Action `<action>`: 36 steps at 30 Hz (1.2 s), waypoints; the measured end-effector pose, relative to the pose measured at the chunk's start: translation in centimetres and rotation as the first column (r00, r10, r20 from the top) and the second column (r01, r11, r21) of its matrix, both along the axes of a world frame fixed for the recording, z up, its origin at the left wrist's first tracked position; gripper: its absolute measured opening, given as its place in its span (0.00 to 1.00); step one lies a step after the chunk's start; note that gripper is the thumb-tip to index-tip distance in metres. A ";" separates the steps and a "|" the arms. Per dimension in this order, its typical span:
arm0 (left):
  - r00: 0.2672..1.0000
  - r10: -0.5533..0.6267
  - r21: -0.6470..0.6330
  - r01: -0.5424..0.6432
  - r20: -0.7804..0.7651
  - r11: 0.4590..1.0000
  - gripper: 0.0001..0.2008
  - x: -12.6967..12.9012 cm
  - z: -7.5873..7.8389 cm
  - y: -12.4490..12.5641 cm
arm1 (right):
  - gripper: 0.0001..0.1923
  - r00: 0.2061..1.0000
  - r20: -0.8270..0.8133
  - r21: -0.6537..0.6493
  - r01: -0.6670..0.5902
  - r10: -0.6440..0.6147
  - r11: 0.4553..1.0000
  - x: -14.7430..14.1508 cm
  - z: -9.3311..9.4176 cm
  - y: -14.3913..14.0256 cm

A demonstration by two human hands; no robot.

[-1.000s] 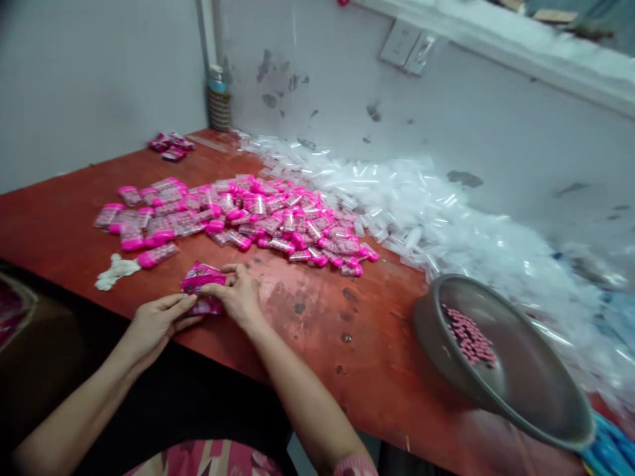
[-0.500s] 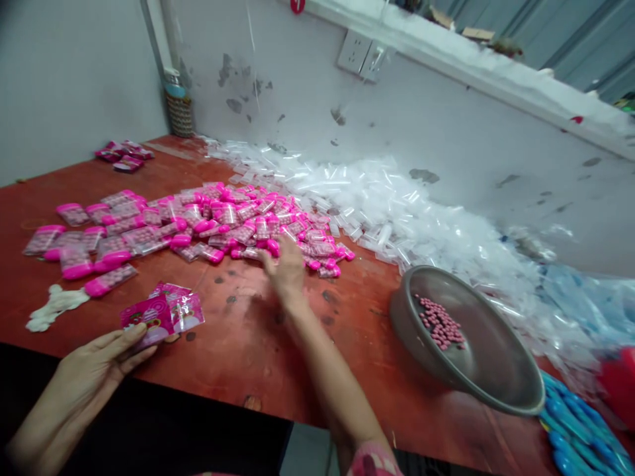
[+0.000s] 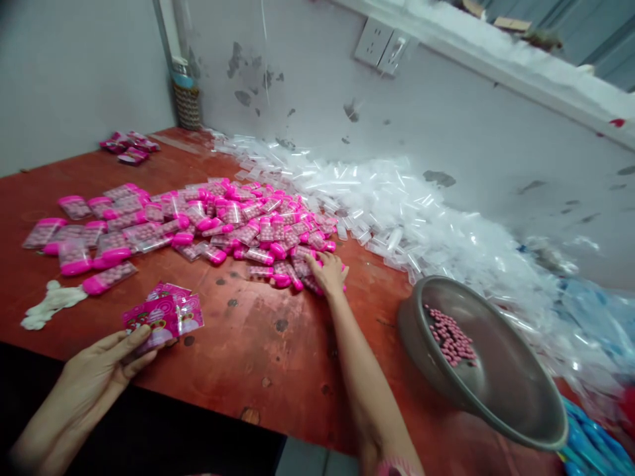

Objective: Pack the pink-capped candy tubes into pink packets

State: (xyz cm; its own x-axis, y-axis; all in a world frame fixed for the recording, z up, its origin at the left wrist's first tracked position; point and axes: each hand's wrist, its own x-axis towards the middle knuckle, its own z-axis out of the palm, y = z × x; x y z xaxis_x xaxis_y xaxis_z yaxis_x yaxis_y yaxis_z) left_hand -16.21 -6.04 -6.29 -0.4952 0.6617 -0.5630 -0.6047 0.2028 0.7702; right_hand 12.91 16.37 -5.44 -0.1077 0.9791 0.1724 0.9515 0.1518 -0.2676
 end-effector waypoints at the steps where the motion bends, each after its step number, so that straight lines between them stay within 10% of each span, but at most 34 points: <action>1: 1.000 0.001 -0.002 -0.001 0.004 1.000 0.05 0.0 0.0 0.1 | 0.28 1.000 -0.017 0.009 0.001 0.000 1.000 -1.1 -0.5 -1.1; 13: 0.997 -0.075 0.081 0.073 0.014 0.994 0.05 1.1 0.6 -0.5 | 0.30 0.937 -0.325 0.165 -0.075 0.126 0.983 -10.4 -0.1 -7.8; 17: 0.994 -0.107 0.121 0.102 0.031 0.987 0.09 1.8 1.0 -0.9 | 0.22 0.662 -0.672 0.034 -0.420 0.332 0.907 -12.2 1.3 -12.4; 21: 0.989 -0.145 0.146 0.139 0.030 0.979 0.10 2.2 1.3 -1.5 | 0.19 0.420 -0.899 -0.190 -0.631 0.125 0.752 -14.7 0.7 -15.5; 23: 0.990 -0.135 0.136 0.129 0.036 0.982 0.11 1.9 1.3 -2.3 | 0.16 0.445 -0.887 -0.196 -0.601 0.121 0.775 -15.1 -0.1 -16.0; 28: 0.990 -0.137 0.139 0.131 0.036 0.982 0.12 -0.1 0.9 -4.3 | 0.12 0.823 -0.401 -0.108 -0.479 0.402 0.871 -14.2 -1.4 -16.5; 36: 0.997 -0.059 0.100 0.055 0.040 0.993 0.10 -0.7 0.4 -4.3 | 0.13 0.782 -0.216 0.153 -0.565 0.585 0.811 -13.4 1.2 -10.9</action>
State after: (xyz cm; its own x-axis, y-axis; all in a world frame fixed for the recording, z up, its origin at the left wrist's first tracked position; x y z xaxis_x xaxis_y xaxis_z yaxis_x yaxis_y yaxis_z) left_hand -16.92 -10.33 -5.92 -0.4320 0.7417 -0.5132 -0.6269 0.1622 0.7621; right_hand -0.47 5.51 -4.19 -0.5914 0.7314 0.3396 0.5874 0.6792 -0.4401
